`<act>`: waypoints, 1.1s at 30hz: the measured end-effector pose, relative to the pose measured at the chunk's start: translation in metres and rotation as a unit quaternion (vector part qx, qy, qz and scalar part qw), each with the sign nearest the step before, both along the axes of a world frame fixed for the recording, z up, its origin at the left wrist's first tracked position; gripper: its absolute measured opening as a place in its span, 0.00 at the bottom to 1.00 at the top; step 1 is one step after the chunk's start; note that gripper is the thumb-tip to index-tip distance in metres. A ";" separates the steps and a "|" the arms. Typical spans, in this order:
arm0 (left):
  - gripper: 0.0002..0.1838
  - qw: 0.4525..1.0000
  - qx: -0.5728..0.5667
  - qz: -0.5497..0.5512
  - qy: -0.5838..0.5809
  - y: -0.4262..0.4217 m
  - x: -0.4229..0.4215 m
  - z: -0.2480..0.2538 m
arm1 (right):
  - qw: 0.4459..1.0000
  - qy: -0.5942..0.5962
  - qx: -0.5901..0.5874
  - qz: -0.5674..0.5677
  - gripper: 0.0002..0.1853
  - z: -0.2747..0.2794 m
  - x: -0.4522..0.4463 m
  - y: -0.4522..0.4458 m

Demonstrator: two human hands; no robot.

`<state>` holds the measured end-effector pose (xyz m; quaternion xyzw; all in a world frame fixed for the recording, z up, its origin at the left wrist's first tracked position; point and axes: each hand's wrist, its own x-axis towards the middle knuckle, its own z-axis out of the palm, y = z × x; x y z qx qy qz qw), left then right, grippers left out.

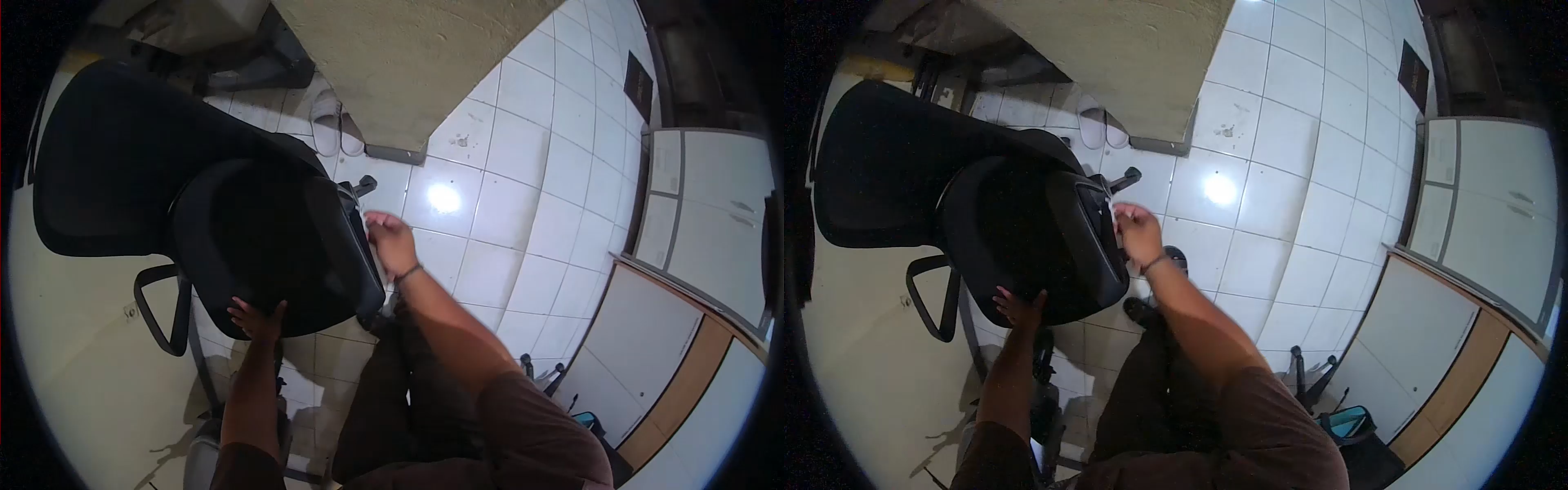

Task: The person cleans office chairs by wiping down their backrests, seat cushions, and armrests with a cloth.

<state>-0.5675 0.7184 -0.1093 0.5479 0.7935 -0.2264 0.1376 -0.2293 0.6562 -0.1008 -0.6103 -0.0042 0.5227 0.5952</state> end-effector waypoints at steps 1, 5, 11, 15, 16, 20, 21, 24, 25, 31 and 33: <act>0.74 1.000 0.003 -0.005 0.006 0.001 -0.004 0.001 | 0.998 0.043 0.037 -0.002 0.10 -0.023 0.008 0.009; 0.74 0.999 0.013 -0.039 -0.021 0.005 -0.017 0.002 | 0.985 -0.084 0.037 0.145 0.09 -0.020 0.040 0.033; 0.75 0.993 0.017 -0.111 -0.044 0.021 -0.047 0.001 | 0.952 -0.155 0.179 0.194 0.07 0.080 0.048 0.031; 0.76 0.974 0.037 -0.216 -0.051 0.035 -0.069 -0.004 | 0.846 -0.319 0.384 0.189 0.09 0.106 0.045 0.015; 0.76 0.974 0.039 -0.217 -0.051 0.031 -0.075 -0.003 | 0.866 -0.341 0.323 0.171 0.08 0.099 0.037 0.004; 0.76 0.961 0.049 -0.265 -0.063 0.045 -0.088 -0.003 | 0.893 -0.411 0.148 0.111 0.06 0.006 0.002 -0.024; 0.76 0.958 0.049 -0.274 -0.064 0.046 -0.090 -0.002 | 0.899 -0.418 0.089 0.093 0.06 -0.010 -0.007 -0.034; 0.75 0.974 -0.001 -0.223 -0.040 0.049 -0.058 0.030 | 0.946 -0.318 0.056 0.041 0.05 -0.035 -0.039 -0.063; 0.75 0.973 0.001 -0.226 -0.038 0.050 -0.053 0.033 | 0.946 -0.316 0.058 0.037 0.05 -0.036 -0.043 -0.071; 0.64 0.965 -0.047 -0.214 0.143 0.052 0.004 0.061 | 0.953 -0.295 -0.046 0.059 0.09 0.002 -0.024 -0.069; 0.50 0.950 0.014 -0.305 0.062 0.042 0.024 0.069 | 0.956 -0.292 -0.010 0.021 0.10 0.007 -0.021 -0.053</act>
